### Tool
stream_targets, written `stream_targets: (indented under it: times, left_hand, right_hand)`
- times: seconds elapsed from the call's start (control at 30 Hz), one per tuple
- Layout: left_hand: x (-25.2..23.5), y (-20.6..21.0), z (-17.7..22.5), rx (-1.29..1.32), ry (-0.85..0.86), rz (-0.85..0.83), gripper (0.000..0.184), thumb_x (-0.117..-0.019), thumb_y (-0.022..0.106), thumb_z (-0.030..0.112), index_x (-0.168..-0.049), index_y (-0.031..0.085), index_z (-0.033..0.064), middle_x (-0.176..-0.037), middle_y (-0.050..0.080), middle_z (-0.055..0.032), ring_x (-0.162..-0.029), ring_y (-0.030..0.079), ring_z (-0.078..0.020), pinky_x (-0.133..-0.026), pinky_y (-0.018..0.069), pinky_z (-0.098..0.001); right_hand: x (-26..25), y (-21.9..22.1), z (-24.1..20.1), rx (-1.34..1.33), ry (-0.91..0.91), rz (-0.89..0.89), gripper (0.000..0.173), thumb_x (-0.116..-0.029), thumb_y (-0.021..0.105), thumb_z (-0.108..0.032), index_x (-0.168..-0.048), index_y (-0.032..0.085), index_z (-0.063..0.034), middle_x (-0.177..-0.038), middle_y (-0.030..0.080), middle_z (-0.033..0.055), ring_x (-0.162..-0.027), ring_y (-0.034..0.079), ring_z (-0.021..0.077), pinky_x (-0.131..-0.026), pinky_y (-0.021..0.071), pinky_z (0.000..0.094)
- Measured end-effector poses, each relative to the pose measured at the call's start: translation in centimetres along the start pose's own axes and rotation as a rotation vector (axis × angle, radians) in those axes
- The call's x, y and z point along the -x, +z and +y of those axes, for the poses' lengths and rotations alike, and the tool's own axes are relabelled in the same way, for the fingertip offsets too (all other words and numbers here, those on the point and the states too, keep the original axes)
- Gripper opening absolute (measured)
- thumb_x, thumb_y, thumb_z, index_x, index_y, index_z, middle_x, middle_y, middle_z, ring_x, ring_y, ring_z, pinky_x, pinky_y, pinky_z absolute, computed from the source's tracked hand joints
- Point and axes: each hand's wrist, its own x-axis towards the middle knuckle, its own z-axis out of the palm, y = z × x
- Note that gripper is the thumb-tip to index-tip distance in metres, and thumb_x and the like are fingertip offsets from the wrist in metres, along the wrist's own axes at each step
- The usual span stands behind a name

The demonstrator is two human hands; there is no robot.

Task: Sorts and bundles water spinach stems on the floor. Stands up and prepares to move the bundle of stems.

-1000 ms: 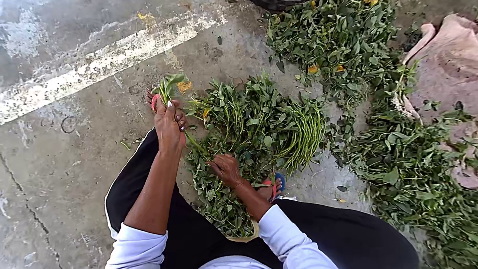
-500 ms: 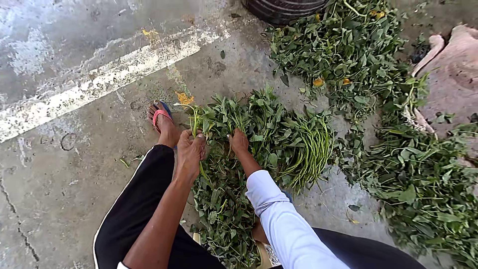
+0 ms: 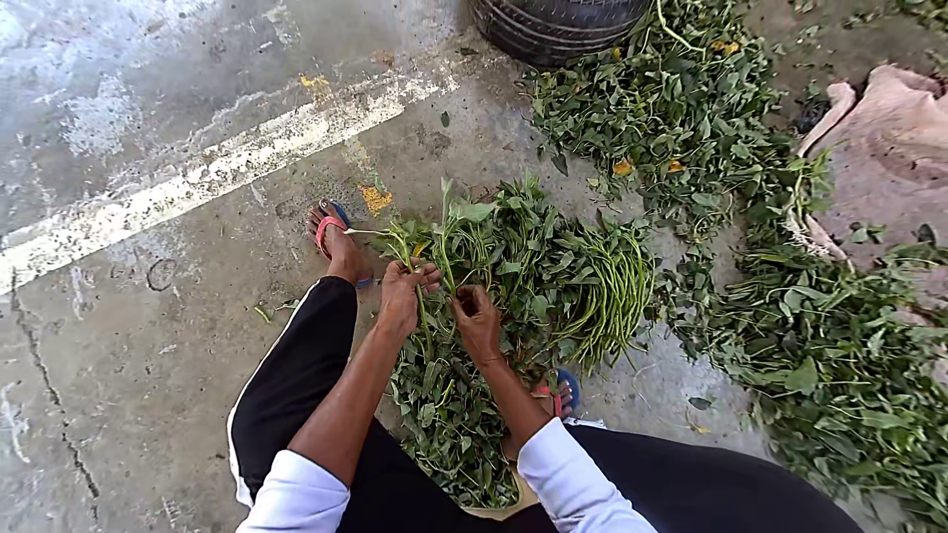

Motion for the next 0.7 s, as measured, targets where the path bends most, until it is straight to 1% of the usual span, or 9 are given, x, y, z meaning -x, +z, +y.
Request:
stream_targets:
  times: [0.07,0.17,0.27,0.33,0.37,0.4,0.47,0.6,0.7]
  left_hand:
    - [-0.4,-0.1,-0.8,-0.028,-0.043,-0.042,0.022,-0.109,0.042,0.005,-0.131,0.044,0.0035,-0.113,0.065,-0.0135,-0.095,0.069,-0.0209,-0.084,0.0579,-0.0372]
    - [-0.7,0.1,-1.0,-0.099,-0.101,-0.077,0.025,-0.1097,0.045,0.013,-0.133,0.046,0.0038,-0.099,0.071,-0.0117,-0.083,0.072,-0.0176,-0.075,0.0586,-0.0308]
    - [-0.5,0.4,-1.0,-0.145,-0.085,-0.12,0.022,-0.1077,0.049,0.01,-0.128,0.054,0.0029,-0.094,0.067,-0.0079,-0.082,0.068,-0.0158,-0.076,0.0571,-0.0296]
    - [-0.3,0.7,-1.2,-0.195,-0.034,-0.137,0.021,-0.1071,0.05,0.009,-0.126,0.056,0.0029,-0.094,0.067,-0.0061,-0.082,0.065,-0.0133,-0.075,0.0539,-0.0278]
    - [-0.1,0.9,-1.3,-0.232,-0.01,-0.133,0.02,-0.1073,0.049,0.009,-0.125,0.056,0.0026,-0.094,0.067,-0.0055,-0.082,0.064,-0.012,-0.074,0.0524,-0.0268]
    - [0.1,1.0,-1.5,-0.26,0.008,-0.118,0.02,-0.1077,0.049,0.009,-0.125,0.056,0.002,-0.093,0.067,-0.0056,-0.081,0.063,-0.0115,-0.074,0.051,-0.0264]
    - [0.3,1.4,-1.8,-0.258,0.025,-0.083,0.02,-0.1086,0.047,0.009,-0.125,0.054,0.0006,-0.092,0.065,-0.006,-0.08,0.063,-0.0111,-0.074,0.0513,-0.0256]
    - [0.2,1.4,-1.9,-0.094,-0.008,0.003,0.018,-0.1102,0.04,0.008,-0.124,0.049,0.0007,-0.079,0.058,-0.0054,-0.064,0.066,-0.0153,-0.067,0.061,-0.0318]
    - [-0.4,0.9,-1.3,-0.043,-0.005,0.085,0.015,-0.11,0.04,0.008,-0.121,0.05,0.0041,-0.077,0.053,-0.0026,-0.058,0.059,-0.0121,-0.057,0.0554,-0.0269]
  right_hand:
    - [1.7,0.0,-0.3,-0.011,-0.042,-0.021,0.021,-0.0933,0.073,-0.012,-0.107,0.067,0.0029,-0.087,0.07,0.0117,-0.068,0.063,0.0139,-0.068,0.0556,0.0302]
    - [2.5,-0.4,-0.7,0.017,-0.071,-0.072,0.025,-0.0935,0.073,-0.009,-0.113,0.066,0.0044,-0.093,0.071,0.0151,-0.073,0.068,0.0205,-0.071,0.0586,0.0361]
    - [2.6,-1.1,-1.5,0.117,-0.089,-0.084,0.053,-0.0953,0.072,-0.01,-0.143,0.049,-0.0024,-0.087,0.07,0.0142,-0.07,0.068,0.0264,-0.068,0.0583,0.0451]
    - [2.4,-1.3,-1.9,0.256,-0.184,-0.074,0.054,-0.0965,0.067,-0.008,-0.148,0.05,-0.0023,-0.098,0.071,0.0167,-0.081,0.069,0.0317,-0.076,0.0568,0.0523]
    - [2.5,-1.4,-2.1,0.312,-0.211,-0.08,0.046,-0.0979,0.064,-0.007,-0.143,0.057,-0.0007,-0.111,0.072,0.0198,-0.094,0.071,0.036,-0.085,0.0546,0.0566]
    - [2.6,-1.5,-2.2,0.35,-0.227,-0.081,0.035,-0.0994,0.063,-0.008,-0.134,0.063,0.0007,-0.115,0.072,0.0207,-0.1,0.07,0.0378,-0.089,0.0526,0.0586]
    - [2.6,-1.4,-2.0,0.419,-0.292,-0.034,0.018,-0.0997,0.065,-0.014,-0.108,0.07,0.001,-0.098,0.071,0.0187,-0.09,0.069,0.0364,-0.078,0.0502,0.0554]
    - [4.1,-1.2,-0.3,0.559,-0.407,-0.028,0.03,-0.1013,0.063,-0.025,-0.083,0.066,-0.0008,-0.078,0.064,0.015,-0.077,0.065,0.0344,-0.072,0.0463,0.0517]
    - [5.9,-1.4,1.2,0.621,-0.425,-0.087,0.034,-0.1011,0.063,-0.027,-0.079,0.064,-0.0002,-0.076,0.064,0.0157,-0.078,0.065,0.0354,-0.075,0.0474,0.0528]
